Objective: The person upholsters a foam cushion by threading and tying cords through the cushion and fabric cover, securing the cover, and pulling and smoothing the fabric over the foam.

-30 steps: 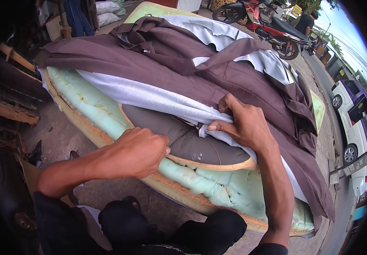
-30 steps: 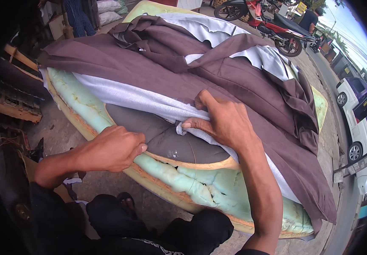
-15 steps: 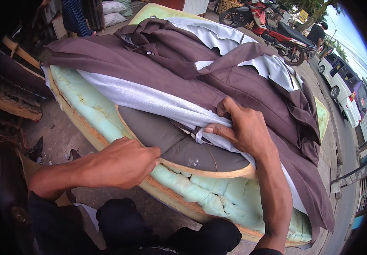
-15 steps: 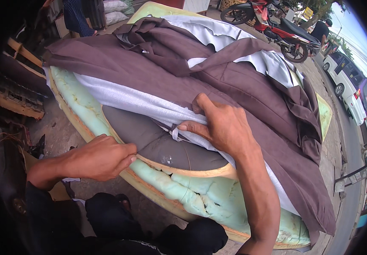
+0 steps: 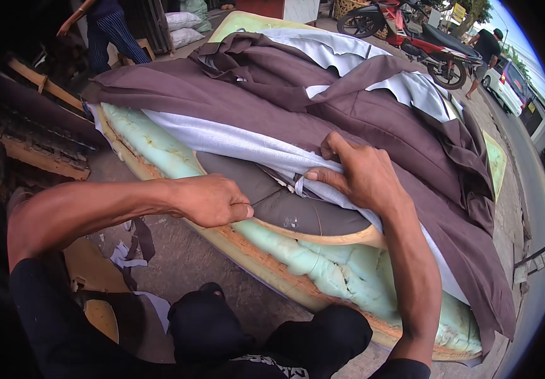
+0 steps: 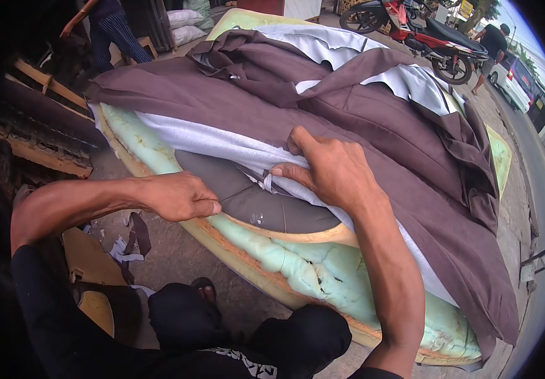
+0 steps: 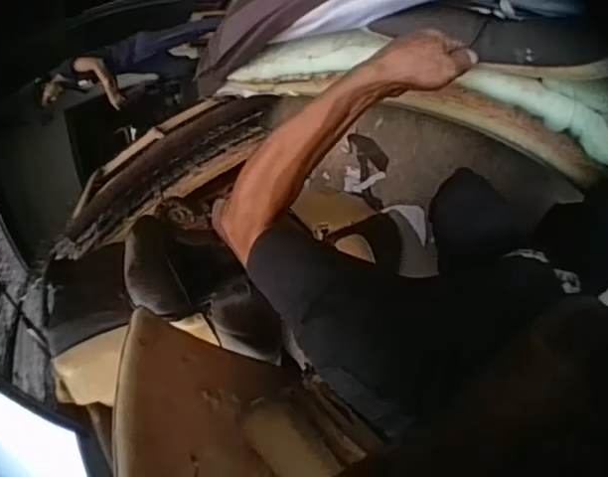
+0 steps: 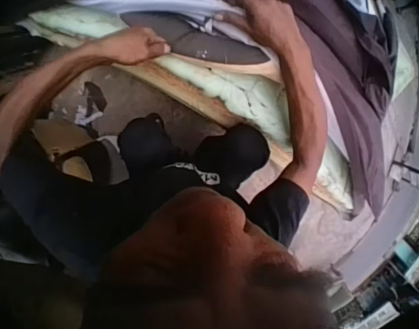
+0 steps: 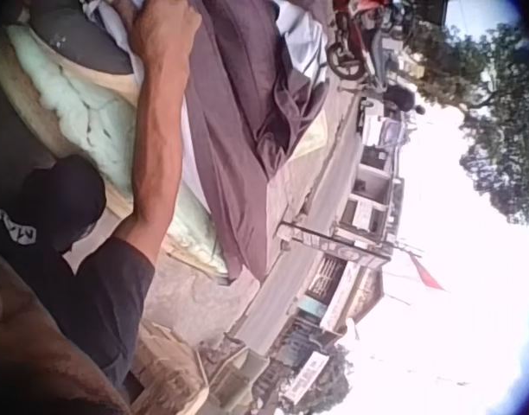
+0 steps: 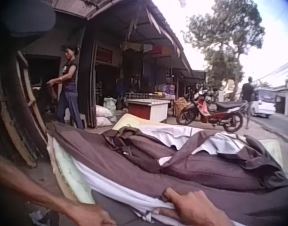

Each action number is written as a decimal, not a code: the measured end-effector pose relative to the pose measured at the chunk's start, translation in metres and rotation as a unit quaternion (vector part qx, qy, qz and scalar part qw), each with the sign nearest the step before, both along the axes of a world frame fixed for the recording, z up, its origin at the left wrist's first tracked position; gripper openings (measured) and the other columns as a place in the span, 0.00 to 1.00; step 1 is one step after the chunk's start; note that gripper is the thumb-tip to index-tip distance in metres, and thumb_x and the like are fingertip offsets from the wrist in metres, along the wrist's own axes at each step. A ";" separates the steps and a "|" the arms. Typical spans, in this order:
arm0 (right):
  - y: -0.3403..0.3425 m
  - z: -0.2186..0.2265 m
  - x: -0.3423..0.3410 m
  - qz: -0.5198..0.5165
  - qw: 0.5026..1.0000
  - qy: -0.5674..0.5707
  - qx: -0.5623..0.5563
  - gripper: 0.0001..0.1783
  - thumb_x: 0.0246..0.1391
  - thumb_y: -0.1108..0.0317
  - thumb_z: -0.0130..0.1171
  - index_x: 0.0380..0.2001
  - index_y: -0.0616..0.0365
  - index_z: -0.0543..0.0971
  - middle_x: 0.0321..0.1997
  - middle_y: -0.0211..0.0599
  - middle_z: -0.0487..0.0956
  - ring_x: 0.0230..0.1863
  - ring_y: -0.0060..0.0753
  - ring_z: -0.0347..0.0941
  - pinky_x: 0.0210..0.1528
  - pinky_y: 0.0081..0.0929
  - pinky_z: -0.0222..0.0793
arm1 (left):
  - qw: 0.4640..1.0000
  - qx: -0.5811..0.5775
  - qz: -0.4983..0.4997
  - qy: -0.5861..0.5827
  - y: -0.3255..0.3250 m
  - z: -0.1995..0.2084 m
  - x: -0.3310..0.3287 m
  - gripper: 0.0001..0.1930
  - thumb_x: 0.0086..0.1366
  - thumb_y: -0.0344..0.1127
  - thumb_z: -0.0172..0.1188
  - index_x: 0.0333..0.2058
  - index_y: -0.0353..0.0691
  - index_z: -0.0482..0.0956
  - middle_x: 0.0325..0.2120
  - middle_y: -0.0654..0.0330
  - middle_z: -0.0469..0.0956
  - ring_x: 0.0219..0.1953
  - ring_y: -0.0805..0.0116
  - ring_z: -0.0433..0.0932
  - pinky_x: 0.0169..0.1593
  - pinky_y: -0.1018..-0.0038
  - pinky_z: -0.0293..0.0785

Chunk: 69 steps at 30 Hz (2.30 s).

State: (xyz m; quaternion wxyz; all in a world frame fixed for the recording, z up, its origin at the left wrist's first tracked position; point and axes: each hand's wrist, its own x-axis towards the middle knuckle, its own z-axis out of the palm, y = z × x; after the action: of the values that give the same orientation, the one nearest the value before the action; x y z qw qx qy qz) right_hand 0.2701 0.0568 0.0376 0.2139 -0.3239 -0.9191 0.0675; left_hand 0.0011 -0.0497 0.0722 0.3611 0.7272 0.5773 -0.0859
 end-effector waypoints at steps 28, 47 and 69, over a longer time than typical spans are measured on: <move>0.025 0.027 -0.001 -0.110 0.977 -0.141 0.117 0.25 0.52 0.64 0.65 0.56 0.49 0.78 0.33 0.52 0.86 0.35 0.59 0.85 0.38 0.53 0.79 | 0.966 0.217 0.039 0.139 0.047 0.011 0.049 0.14 0.71 0.36 0.56 0.47 0.32 0.82 0.39 0.37 0.84 0.48 0.37 0.82 0.55 0.49 0.75; 0.043 0.050 -0.005 -0.156 0.959 -0.153 0.180 0.15 0.57 0.61 0.63 0.47 0.49 0.83 0.38 0.51 0.87 0.41 0.54 0.86 0.43 0.52 0.80 | 0.932 0.075 0.258 -0.241 -0.106 0.052 -0.020 0.17 0.81 0.43 0.46 0.37 0.38 0.76 0.16 0.72 0.61 0.18 0.82 0.58 0.23 0.76 0.56; -0.182 0.018 -0.037 -0.052 0.991 0.007 0.122 0.42 0.41 0.79 0.72 0.65 0.53 0.75 0.56 0.45 0.78 0.52 0.49 0.75 0.56 0.44 0.69 | 0.959 0.182 0.210 -0.064 -0.210 -0.196 -0.127 0.12 0.71 0.38 0.63 0.36 0.32 0.81 0.19 0.47 0.75 0.18 0.61 0.70 0.29 0.65 0.70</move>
State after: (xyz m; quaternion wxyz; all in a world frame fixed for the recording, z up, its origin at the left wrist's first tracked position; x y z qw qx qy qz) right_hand 0.2327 -0.1257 0.0552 0.2615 -0.3428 -0.9007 -0.0538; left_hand -0.1260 -0.2596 -0.1235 0.2687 0.6472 0.6986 0.1446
